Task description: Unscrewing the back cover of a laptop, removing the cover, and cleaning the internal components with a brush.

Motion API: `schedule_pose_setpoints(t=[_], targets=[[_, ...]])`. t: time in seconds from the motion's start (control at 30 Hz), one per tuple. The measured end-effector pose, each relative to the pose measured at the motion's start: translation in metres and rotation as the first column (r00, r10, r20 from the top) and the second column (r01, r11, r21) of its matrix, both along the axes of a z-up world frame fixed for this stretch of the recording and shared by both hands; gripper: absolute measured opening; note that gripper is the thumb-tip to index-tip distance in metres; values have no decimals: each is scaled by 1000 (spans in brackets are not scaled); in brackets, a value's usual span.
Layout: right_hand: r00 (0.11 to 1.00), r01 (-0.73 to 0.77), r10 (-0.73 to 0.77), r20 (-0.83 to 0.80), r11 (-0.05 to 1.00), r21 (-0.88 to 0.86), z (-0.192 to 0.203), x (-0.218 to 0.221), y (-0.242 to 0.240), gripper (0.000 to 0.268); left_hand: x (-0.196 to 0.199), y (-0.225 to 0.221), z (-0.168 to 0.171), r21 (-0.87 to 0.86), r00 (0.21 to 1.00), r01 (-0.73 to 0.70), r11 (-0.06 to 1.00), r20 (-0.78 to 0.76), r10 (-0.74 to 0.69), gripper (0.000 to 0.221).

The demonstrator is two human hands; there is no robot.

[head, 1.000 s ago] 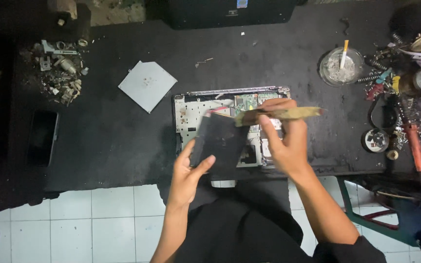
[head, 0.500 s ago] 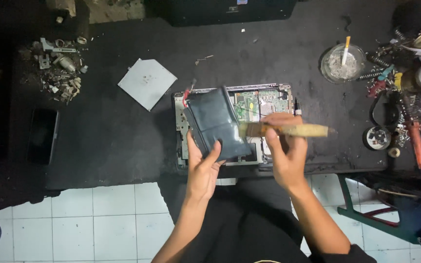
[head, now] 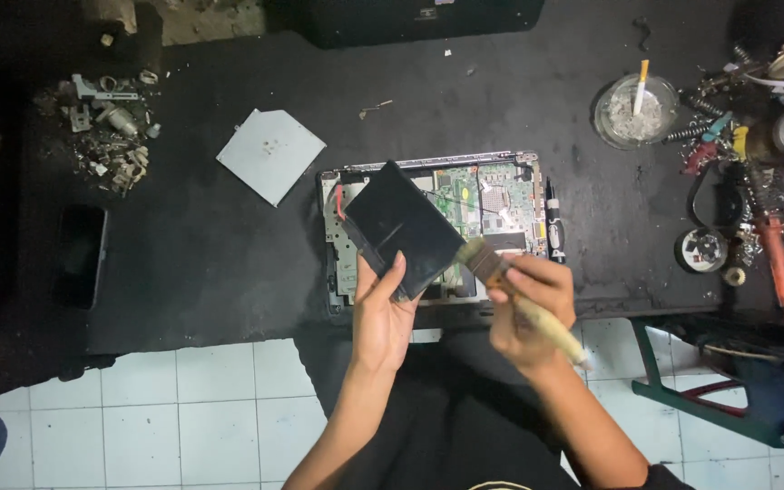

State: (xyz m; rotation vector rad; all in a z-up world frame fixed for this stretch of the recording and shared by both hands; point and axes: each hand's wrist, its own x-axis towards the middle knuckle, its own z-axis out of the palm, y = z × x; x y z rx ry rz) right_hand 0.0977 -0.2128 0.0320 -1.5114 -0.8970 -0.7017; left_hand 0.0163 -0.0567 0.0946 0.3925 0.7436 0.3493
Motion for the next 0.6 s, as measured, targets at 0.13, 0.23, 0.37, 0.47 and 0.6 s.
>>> schedule_pose_setpoints(t=[0.13,0.23,0.37,0.47,0.6], targets=[[994,30,-28,-108,999,17,14,4,-2,12,0,-3,-7,8,999,22,1000,44,-22,45],[960,67,-54,-273,997,37,21,5,-3,10,-2,1,-11,-2,998,30,1000,54,-29,49],[763,53,96,-639,976,210,32,5,10,15,-10,4,-31,39,996,57,998,67,-59,44],[388,52,395,-833,893,448,35,-5,17,27,-16,-4,-57,99,987,131,986,84,-140,50],[96,112,623,-776,768,630,44,-18,15,31,-8,-17,-8,321,953,200,925,156,-261,77]])
